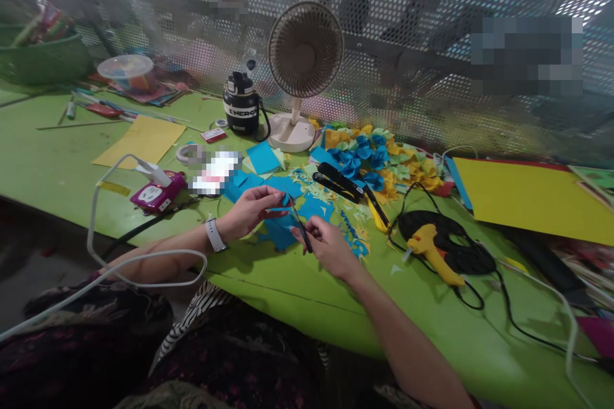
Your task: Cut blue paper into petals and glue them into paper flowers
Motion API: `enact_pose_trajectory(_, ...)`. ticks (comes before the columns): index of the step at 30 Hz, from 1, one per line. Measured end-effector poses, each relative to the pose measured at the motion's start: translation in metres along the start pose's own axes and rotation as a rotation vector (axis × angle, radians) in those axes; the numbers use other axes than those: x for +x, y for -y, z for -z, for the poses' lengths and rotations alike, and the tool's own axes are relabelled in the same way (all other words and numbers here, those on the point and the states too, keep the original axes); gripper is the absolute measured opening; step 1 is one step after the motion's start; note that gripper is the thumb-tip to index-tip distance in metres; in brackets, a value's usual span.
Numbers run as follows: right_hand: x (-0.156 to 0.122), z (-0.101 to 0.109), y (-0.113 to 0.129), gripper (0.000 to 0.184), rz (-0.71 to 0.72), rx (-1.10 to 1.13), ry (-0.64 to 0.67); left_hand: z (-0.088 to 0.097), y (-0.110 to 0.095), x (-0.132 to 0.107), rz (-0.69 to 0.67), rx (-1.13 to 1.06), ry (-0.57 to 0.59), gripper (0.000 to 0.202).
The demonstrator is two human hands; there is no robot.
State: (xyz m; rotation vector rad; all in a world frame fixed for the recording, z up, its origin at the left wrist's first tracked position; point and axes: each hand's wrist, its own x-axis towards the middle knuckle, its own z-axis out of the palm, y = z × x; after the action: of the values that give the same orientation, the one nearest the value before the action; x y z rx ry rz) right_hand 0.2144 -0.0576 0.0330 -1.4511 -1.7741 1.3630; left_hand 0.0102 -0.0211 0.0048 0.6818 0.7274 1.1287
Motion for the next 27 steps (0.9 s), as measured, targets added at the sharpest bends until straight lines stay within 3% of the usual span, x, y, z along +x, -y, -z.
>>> enact_pose_trajectory(6,0.002,0.000,-0.002,0.054,0.029,0.016,-0.050,-0.002,-0.002,0.000,-0.006,0.008,-0.030,0.023)
enact_pose_trajectory(12,0.008,0.018,-0.002,0.056,0.057,0.017,-0.266,-0.007,-0.009,0.000,0.070,-0.015,-0.083,0.022)
enact_pose_trajectory(16,0.018,0.032,-0.014,0.054,0.016,-0.249,-0.374,-0.010,-0.014,0.000,0.124,-0.045,-0.134,0.021)
enact_pose_trajectory(21,0.030,0.044,-0.037,0.035,-0.030,-0.694,-0.495,-0.012,-0.014,-0.001,0.121,-0.099,-0.108,0.014)
enact_pose_trajectory(27,0.033,0.049,-0.041,0.034,-0.082,-0.883,-0.435,-0.006,-0.011,0.000,0.097,-0.110,-0.024,0.007)
